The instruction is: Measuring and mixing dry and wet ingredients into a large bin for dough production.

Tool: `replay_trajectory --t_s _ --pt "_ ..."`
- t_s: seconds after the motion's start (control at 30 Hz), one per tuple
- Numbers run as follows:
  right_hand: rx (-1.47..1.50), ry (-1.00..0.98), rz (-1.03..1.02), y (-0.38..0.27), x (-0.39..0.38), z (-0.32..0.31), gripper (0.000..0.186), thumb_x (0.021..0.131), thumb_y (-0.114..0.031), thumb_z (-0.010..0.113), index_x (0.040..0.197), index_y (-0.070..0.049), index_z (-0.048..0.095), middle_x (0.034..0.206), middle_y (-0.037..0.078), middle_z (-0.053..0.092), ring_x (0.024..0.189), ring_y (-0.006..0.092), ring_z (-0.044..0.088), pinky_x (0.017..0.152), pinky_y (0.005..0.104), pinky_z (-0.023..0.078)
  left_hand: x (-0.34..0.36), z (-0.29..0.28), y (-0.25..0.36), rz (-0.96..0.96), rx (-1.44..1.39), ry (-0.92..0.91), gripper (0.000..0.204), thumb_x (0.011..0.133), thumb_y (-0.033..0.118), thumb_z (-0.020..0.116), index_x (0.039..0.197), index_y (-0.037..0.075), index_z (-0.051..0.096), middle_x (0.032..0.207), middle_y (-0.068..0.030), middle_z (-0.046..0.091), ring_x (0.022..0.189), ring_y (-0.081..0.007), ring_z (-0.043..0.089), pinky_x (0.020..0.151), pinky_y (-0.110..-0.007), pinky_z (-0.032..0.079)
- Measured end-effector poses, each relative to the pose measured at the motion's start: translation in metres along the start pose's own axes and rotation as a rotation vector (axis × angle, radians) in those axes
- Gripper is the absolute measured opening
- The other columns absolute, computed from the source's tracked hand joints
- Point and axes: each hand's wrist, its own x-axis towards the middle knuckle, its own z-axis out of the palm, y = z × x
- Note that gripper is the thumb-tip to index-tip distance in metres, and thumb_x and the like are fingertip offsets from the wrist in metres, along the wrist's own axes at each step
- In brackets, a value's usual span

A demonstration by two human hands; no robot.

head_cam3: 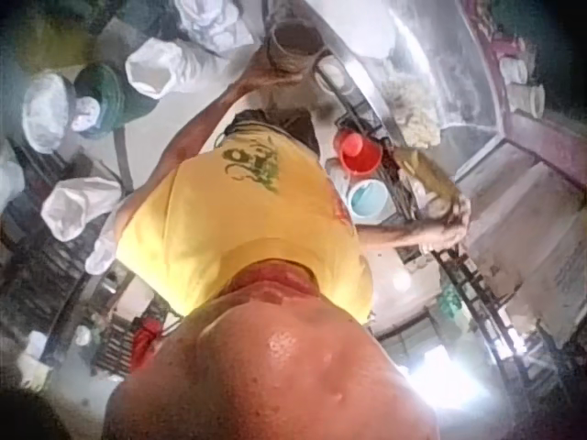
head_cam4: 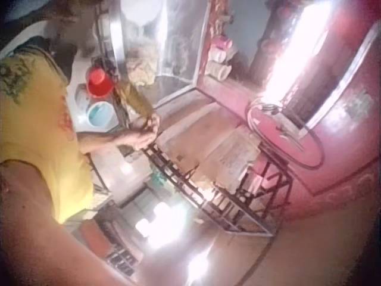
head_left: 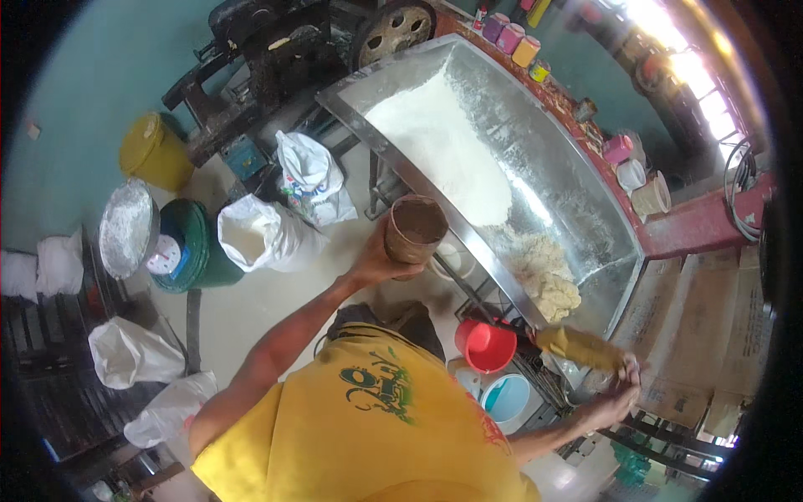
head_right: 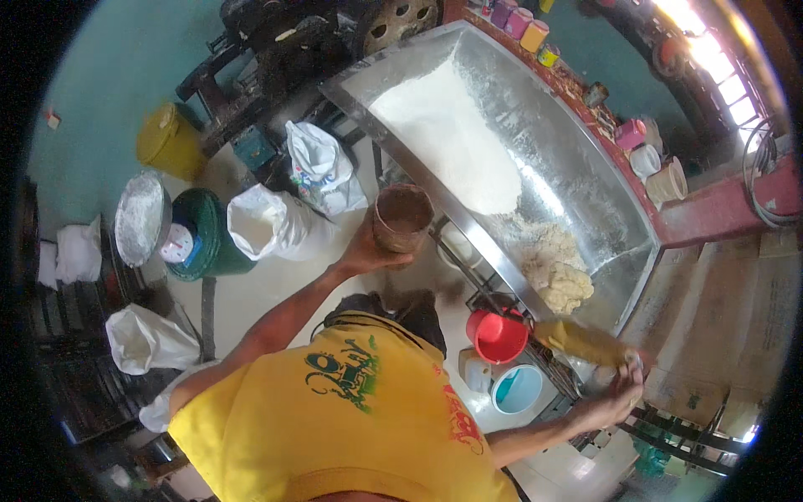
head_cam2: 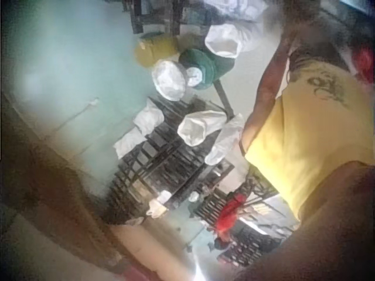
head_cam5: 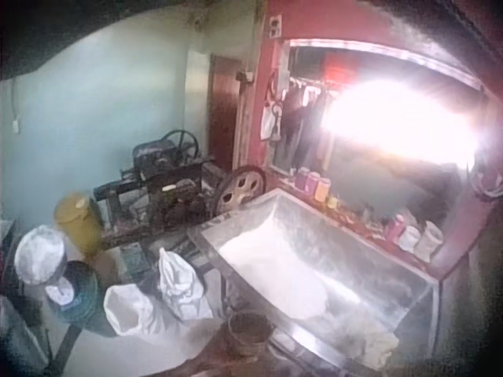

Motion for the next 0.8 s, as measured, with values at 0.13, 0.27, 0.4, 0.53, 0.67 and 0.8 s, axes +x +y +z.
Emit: replay_trajectory --t_s 0.13,0.27,0.4,0.53,0.67,0.8 --pt "0.248 -0.268 0.027 0.035 0.012 0.106 0.042 0.105 -0.026 0.038 0.112 0.01 0.059 0.108 0.018 0.065 0.1 0.026 0.063 0.092 0.0376 0.05 0.027 -0.031 0.003 -0.044 -0.245 0.058 0.109 0.059 0.022 0.091 0.144 0.006 0.026 0.137 -0.0124 0.044 0.128 -0.0245 0.043 0.107 -0.039 0.036" --pt "0.421 -0.471 0.009 0.034 0.018 0.218 0.033 0.104 -0.019 0.039 0.104 0.004 0.062 0.104 0.017 0.066 0.096 0.0222 0.063 0.09 0.036 0.049 0.046 -0.066 -0.02 -0.042 0.016 0.126 0.107 0.06 0.021 0.091 0.144 0.005 0.025 0.136 -0.0129 0.045 0.127 -0.0244 0.044 0.106 -0.039 0.037" --pt "0.458 -0.553 0.048 0.019 0.025 0.312 0.031 0.104 -0.019 0.04 0.104 0.005 0.06 0.103 0.017 0.066 0.097 0.0213 0.063 0.092 0.0364 0.048 0.075 -0.091 -0.017 -0.145 0.078 0.36 0.101 0.062 0.017 0.09 0.14 0.003 0.028 0.132 -0.0131 0.048 0.124 -0.024 0.047 0.105 -0.039 0.038" --pt "0.509 -0.617 0.061 0.021 0.03 0.373 0.033 0.104 -0.02 0.04 0.105 0.006 0.06 0.103 0.018 0.066 0.097 0.0221 0.063 0.093 0.0363 0.048 0.11 -0.119 -0.025 -0.126 -0.024 0.491 0.099 0.063 0.014 0.089 0.14 0.002 0.028 0.13 -0.0136 0.048 0.123 -0.0245 0.048 0.104 -0.038 0.04" --pt "0.481 -0.544 0.079 0.012 0.025 0.406 0.033 0.104 -0.021 0.041 0.105 0.006 0.06 0.103 0.019 0.066 0.097 0.0223 0.063 0.092 0.036 0.048 0.172 -0.155 -0.02 -0.074 0.118 0.522 0.105 0.063 0.018 0.089 0.143 0.002 0.023 0.132 -0.0144 0.047 0.123 -0.0258 0.048 0.104 -0.038 0.04" --pt "0.482 -0.577 0.054 0.009 0.019 0.431 0.032 0.104 -0.021 0.043 0.104 0.005 0.061 0.103 0.018 0.066 0.095 0.0221 0.062 0.093 0.037 0.047 0.248 -0.206 -0.051 0.046 0.241 0.541 0.109 0.061 0.024 0.09 0.144 0.002 0.023 0.134 -0.0158 0.046 0.124 -0.0276 0.047 0.104 -0.039 0.039"
